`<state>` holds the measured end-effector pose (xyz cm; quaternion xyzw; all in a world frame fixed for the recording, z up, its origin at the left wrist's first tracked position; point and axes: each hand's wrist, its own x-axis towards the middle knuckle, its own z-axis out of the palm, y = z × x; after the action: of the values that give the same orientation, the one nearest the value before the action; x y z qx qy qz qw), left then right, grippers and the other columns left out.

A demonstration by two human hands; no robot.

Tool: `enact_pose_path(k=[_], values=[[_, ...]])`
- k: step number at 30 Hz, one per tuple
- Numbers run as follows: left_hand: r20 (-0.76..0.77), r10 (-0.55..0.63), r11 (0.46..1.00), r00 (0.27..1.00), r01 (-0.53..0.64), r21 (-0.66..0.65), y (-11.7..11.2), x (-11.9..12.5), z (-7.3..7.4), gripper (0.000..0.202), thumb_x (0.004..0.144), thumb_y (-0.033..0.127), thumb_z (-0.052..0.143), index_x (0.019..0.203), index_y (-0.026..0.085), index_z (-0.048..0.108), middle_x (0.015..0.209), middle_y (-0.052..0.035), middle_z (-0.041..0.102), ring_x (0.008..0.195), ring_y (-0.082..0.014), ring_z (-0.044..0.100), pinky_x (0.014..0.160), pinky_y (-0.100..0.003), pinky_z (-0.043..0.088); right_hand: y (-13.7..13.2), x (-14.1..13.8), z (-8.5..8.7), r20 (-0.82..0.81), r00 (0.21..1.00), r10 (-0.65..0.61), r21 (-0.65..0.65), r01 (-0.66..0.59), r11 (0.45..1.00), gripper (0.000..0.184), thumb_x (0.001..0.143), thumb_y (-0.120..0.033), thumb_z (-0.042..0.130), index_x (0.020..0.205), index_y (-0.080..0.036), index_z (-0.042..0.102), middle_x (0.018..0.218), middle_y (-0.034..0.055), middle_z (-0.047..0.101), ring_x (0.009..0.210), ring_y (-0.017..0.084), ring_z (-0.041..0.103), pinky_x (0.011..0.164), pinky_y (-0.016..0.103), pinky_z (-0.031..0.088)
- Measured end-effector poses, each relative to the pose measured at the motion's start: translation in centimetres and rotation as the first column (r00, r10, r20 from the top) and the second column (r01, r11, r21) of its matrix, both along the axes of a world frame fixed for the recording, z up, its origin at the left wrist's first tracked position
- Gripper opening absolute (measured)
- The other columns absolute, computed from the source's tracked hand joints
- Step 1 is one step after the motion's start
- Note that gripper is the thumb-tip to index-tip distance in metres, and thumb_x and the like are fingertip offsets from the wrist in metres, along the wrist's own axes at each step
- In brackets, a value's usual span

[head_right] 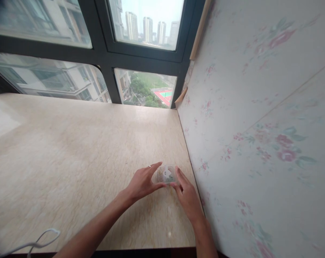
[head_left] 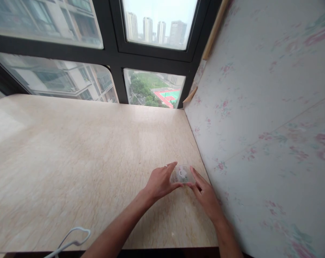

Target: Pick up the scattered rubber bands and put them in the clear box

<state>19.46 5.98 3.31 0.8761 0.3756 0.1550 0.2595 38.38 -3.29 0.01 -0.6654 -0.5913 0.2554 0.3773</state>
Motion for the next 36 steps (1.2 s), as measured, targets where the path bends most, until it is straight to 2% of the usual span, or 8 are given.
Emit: enact_pose_path(k=[4, 9, 25, 28, 33, 36], values=[[-0.026, 0.001, 1.000, 1.000, -0.001, -0.018, 0.1, -0.1, -0.8, 0.075, 0.076, 0.056, 0.065, 0.135, 0.018, 0.040, 0.125, -0.0133, 0.059, 0.106, -0.0306, 0.061, 0.086, -0.042, 0.049, 0.1, 0.0, -0.8, 0.024, 1.000, -0.003, -0.006, 0.003, 1.000, 0.055, 0.091, -0.039, 0.052, 0.143, -0.026, 0.037, 0.144, 0.0044, 0.039, 0.133, 0.023, 0.036, 0.110, 0.044, 0.030], [-0.003, -0.004, 0.999, 1.000, 0.004, -0.050, 0.2, -0.2, -1.4, 0.073, 0.076, 0.055, 0.065, 0.134, 0.019, 0.040, 0.128, -0.0117, 0.057, 0.108, -0.0288, 0.060, 0.087, -0.040, 0.048, 0.2, 0.0, -0.9, 0.034, 0.999, 0.021, -0.022, -0.020, 1.000, 0.053, 0.091, -0.036, 0.052, 0.142, -0.027, 0.038, 0.144, 0.0021, 0.040, 0.132, 0.021, 0.037, 0.110, 0.043, 0.031], [0.038, -0.010, 0.997, 0.999, 0.013, -0.079, 0.4, -0.1, -1.5, 0.064, 0.076, 0.054, 0.064, 0.128, 0.021, 0.046, 0.123, -0.0097, 0.058, 0.104, -0.0259, 0.061, 0.085, -0.037, 0.047, 0.5, 0.3, -0.9, 0.042, 0.998, 0.044, -0.052, -0.042, 0.998, 0.051, 0.092, -0.034, 0.049, 0.142, -0.027, 0.039, 0.140, 0.0028, 0.045, 0.129, 0.021, 0.042, 0.109, 0.043, 0.034], [0.043, -0.025, 0.996, 0.999, 0.029, -0.079, 0.5, -0.1, -1.4, 0.060, 0.078, 0.053, 0.062, 0.127, 0.021, 0.047, 0.125, -0.0104, 0.056, 0.105, -0.0257, 0.060, 0.086, -0.037, 0.047, 0.5, 0.3, -0.9, 0.038, 0.998, 0.042, -0.072, -0.039, 0.997, 0.051, 0.093, -0.036, 0.049, 0.142, -0.028, 0.038, 0.140, 0.0024, 0.045, 0.129, 0.021, 0.042, 0.108, 0.043, 0.034], [0.033, -0.042, 0.991, 0.999, 0.046, -0.127, 0.7, -0.1, -1.1, 0.055, 0.078, 0.049, 0.064, 0.121, 0.019, 0.048, 0.119, -0.0103, 0.057, 0.096, -0.0244, 0.061, 0.080, -0.036, 0.048, 0.5, 0.3, -0.8, 0.015, 0.999, 0.040, -0.129, -0.038, 0.991, 0.053, 0.092, -0.039, 0.049, 0.142, -0.027, 0.039, 0.139, 0.0031, 0.047, 0.127, 0.021, 0.045, 0.108, 0.043, 0.035], [0.035, -0.031, 0.989, 0.999, 0.035, -0.142, 0.8, -0.1, -0.9, 0.055, 0.076, 0.047, 0.066, 0.119, 0.018, 0.048, 0.125, -0.0112, 0.052, 0.099, -0.0240, 0.060, 0.080, -0.035, 0.048, 0.4, 0.3, -0.9, 0.007, 1.000, 0.021, -0.157, -0.020, 0.987, 0.053, 0.090, -0.040, 0.052, 0.141, -0.028, 0.041, 0.137, 0.0033, 0.049, 0.123, 0.023, 0.050, 0.105, 0.043, 0.038]])
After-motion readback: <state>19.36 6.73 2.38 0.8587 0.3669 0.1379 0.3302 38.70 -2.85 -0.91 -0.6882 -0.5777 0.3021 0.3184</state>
